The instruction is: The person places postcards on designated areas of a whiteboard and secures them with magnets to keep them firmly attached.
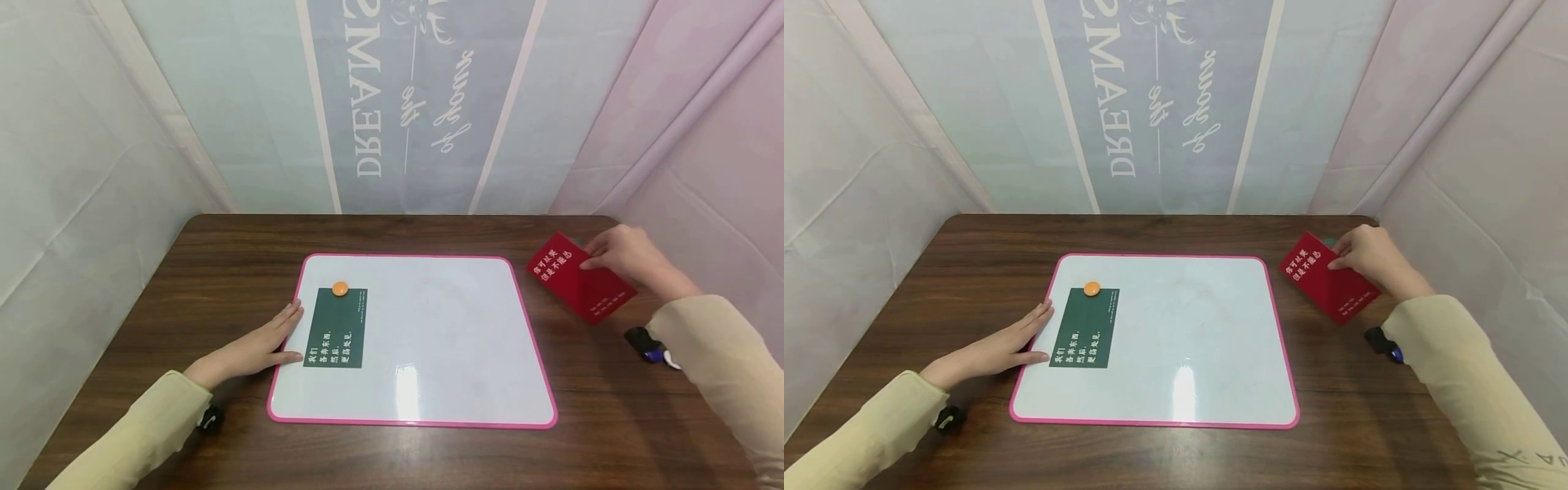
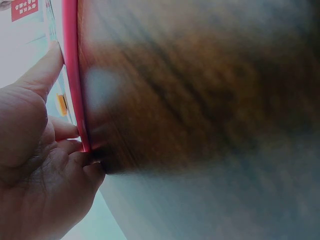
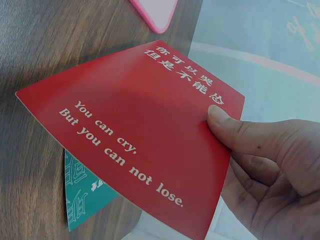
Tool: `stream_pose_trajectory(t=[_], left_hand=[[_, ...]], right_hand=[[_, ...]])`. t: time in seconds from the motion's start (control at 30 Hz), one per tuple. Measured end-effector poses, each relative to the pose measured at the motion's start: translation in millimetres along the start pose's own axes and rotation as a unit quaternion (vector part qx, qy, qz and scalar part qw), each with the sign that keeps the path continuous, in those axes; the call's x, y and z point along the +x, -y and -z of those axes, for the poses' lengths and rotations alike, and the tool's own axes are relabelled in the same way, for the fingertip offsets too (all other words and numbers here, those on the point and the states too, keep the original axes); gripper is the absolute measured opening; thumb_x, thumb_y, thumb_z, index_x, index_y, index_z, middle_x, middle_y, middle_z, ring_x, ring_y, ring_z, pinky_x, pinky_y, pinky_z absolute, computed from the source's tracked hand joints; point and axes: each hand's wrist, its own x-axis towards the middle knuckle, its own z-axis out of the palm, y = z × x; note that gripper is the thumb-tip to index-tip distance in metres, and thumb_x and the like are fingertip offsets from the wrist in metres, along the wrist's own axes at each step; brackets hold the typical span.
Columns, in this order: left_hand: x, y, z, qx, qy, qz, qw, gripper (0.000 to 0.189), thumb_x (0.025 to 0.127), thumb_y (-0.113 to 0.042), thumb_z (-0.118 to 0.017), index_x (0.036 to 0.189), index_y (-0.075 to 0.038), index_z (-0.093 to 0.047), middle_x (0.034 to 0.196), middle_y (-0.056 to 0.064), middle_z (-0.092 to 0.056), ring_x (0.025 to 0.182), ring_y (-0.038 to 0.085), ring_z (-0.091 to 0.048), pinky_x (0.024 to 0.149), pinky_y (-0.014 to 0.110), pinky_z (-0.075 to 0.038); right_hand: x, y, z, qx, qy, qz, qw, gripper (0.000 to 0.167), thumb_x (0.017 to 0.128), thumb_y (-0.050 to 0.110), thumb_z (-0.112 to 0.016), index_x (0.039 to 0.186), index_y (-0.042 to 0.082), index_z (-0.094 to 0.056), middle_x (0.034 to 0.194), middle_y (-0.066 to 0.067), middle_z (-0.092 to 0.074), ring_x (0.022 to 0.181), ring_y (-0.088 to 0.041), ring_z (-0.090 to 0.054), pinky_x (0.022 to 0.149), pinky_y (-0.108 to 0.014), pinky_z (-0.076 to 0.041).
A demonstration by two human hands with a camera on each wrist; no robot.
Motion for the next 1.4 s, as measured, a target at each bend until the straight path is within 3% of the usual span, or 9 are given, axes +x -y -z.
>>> stream_pose_trajectory(t=[0.47,0.73,1.0,1.4], left_hand=[[-1.4,-1.1,0.2,-0.002,-0.01,-0.003,0.9999,0.09,0.081,-0.044,-0.063,0.143,0.002,-0.017,0.15,0.02,-0.009,0.136,0.036,-0.013,0.103,0.05,-0.026],[-0.7,-0.2,0.4,-0.002,-0.005,-0.001,1.0,0.091,0.081,-0.045,-0.063,0.144,0.002,-0.016,0.15,0.02,-0.009,0.136,0.036,-0.012,0.103,0.05,-0.027],[-0.4,-1.3,0.9,0.0,-0.005,0.002,1.0,0.091,0.081,-0.045,-0.063,0.144,0.002,-0.016,0.15,0.02,-0.008,0.136,0.036,-0.012,0.103,0.05,-0.027],[-1.0,-1.4,1.0,-0.005,-0.016,-0.013,0.9998,0.09,0.081,-0.043,-0.063,0.142,0.004,-0.018,0.149,0.023,-0.01,0.135,0.039,-0.016,0.101,0.053,-0.028]], right_hand=[[1.9,17.1,-4.0,0.002,0.017,-0.004,0.9998,0.041,0.074,0.023,-0.075,0.095,-0.011,-0.065,0.082,-0.021,-0.067,0.072,-0.026,-0.059,0.06,-0.039,-0.048],[0.8,27.6,-9.3,0.035,0.025,-0.031,0.9986,0.046,0.075,0.024,-0.075,0.099,-0.013,-0.061,0.083,-0.023,-0.066,0.072,-0.028,-0.062,0.061,-0.039,-0.05],[0.9,35.7,-15.4,0.065,0.042,-0.057,0.9954,0.051,0.074,0.029,-0.076,0.1,-0.013,-0.061,0.077,-0.016,-0.067,0.063,-0.018,-0.063,0.058,-0.034,-0.051],[-0.3,45.1,-31.0,0.125,0.077,-0.074,0.9863,0.057,0.073,0.029,-0.077,0.104,-0.015,-0.056,0.073,-0.007,-0.066,0.064,-0.016,-0.065,0.067,-0.039,-0.054]])
